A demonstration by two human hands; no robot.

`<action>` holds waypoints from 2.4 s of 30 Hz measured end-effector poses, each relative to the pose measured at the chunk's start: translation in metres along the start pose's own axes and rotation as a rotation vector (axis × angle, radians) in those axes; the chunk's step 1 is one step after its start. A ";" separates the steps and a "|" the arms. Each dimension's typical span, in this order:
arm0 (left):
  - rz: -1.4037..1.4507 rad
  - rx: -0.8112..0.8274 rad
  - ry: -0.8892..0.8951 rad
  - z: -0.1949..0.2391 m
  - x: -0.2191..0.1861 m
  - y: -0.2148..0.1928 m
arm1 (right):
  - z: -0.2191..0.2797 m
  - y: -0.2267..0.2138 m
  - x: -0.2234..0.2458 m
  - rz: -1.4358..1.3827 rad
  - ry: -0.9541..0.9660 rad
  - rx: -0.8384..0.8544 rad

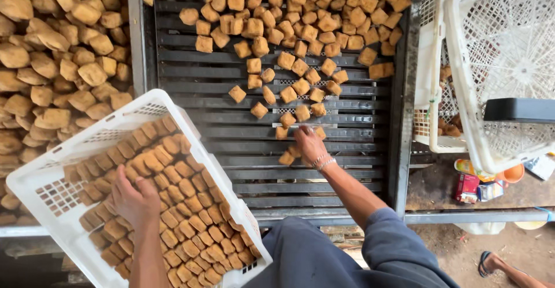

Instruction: The person picks up small brown food items from a metal conveyor belt and places them into a white plastic crate. The person arranges the items in rows within the crate while continuing to pick items from the belt.

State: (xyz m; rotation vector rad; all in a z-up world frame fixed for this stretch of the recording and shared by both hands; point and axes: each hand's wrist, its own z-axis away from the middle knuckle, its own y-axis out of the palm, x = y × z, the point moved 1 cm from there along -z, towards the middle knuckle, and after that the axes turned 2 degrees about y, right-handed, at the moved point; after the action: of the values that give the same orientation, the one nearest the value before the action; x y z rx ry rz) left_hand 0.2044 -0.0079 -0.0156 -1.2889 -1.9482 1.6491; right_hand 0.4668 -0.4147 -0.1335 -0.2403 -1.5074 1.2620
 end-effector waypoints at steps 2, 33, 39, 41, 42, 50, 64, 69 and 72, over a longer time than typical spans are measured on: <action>0.021 0.000 -0.014 0.002 0.002 -0.002 | 0.034 -0.001 -0.006 -0.057 -0.073 -0.102; 0.050 0.115 -0.123 0.000 0.003 0.000 | 0.072 -0.002 0.026 -0.055 -0.326 -0.002; 0.053 0.074 -0.071 0.000 -0.001 -0.003 | 0.090 0.047 0.022 0.094 -0.281 0.124; 0.066 0.081 -0.073 -0.003 -0.004 -0.004 | 0.078 0.047 0.017 0.132 -0.318 0.129; 0.071 0.092 -0.077 -0.001 -0.004 -0.006 | 0.073 0.043 0.013 0.083 -0.234 0.078; 0.058 0.098 -0.101 0.007 -0.002 -0.006 | -0.029 0.026 0.004 -0.058 0.050 -0.353; 0.068 0.052 -0.048 -0.006 -0.009 -0.001 | -0.133 -0.017 -0.036 0.024 -0.018 -0.480; 0.022 0.076 -0.051 -0.004 -0.007 -0.005 | -0.125 -0.019 -0.032 0.221 0.041 -0.312; 0.035 0.130 -0.108 0.002 -0.007 -0.005 | -0.114 -0.021 -0.029 0.067 0.169 -0.337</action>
State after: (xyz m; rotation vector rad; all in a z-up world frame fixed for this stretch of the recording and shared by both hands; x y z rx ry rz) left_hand 0.2047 -0.0141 -0.0098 -1.2148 -1.8522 1.8648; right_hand 0.5792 -0.3798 -0.1533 -0.6070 -1.5684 1.0062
